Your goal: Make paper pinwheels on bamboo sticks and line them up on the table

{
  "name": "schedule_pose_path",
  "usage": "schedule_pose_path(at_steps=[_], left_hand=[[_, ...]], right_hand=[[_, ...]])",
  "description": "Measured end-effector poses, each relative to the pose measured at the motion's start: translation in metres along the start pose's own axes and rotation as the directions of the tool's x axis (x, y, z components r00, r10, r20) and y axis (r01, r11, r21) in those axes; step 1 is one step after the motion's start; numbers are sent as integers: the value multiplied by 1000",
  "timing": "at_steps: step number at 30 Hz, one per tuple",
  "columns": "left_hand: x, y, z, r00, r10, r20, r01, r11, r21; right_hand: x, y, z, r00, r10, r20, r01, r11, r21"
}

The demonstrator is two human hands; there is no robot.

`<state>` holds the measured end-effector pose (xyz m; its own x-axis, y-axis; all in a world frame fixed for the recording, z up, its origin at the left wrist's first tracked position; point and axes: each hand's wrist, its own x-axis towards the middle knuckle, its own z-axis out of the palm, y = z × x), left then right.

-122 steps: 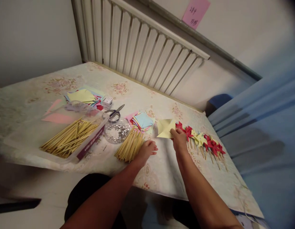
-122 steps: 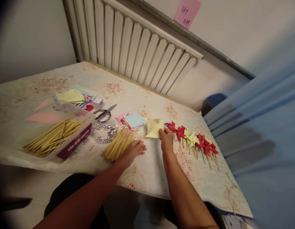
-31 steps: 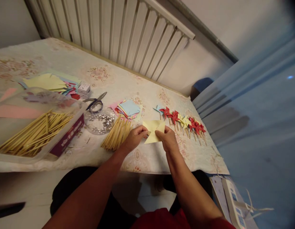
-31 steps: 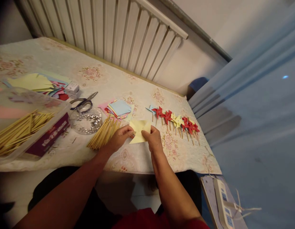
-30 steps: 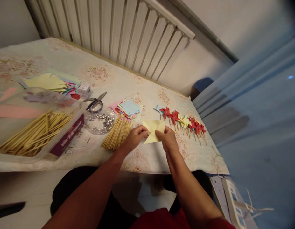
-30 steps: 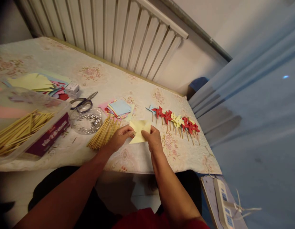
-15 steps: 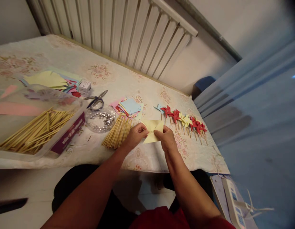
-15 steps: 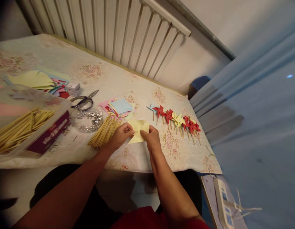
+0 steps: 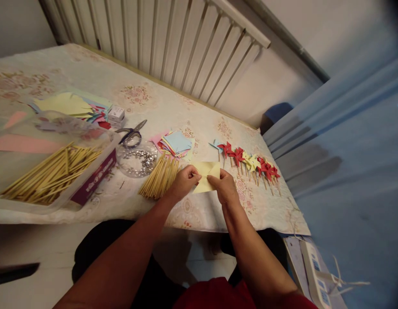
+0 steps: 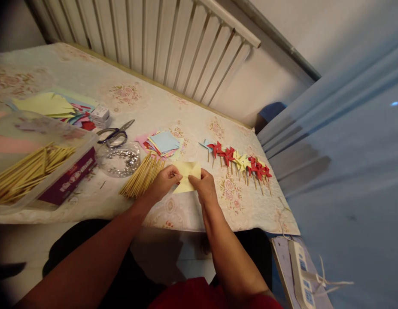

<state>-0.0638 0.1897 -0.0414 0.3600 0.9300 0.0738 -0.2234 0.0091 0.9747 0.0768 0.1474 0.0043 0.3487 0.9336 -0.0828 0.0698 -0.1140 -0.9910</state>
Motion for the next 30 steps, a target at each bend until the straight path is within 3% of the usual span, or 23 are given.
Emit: schedule_pose_path(at_steps=[13,26,30], left_hand=[[-1,0,3,999,-22,-35,22,1000,-6],[1,-10,4,998,20,-57,-14,995,99],[0,-9,6,999,-8,-51,10,999,41]], right_hand=[[-2,-1,2,999,17,37,-18,999,29],[0,5,5,998,66,-13,-66,997,-41],[1,7,5,997,75,-32,-77,995,-57]])
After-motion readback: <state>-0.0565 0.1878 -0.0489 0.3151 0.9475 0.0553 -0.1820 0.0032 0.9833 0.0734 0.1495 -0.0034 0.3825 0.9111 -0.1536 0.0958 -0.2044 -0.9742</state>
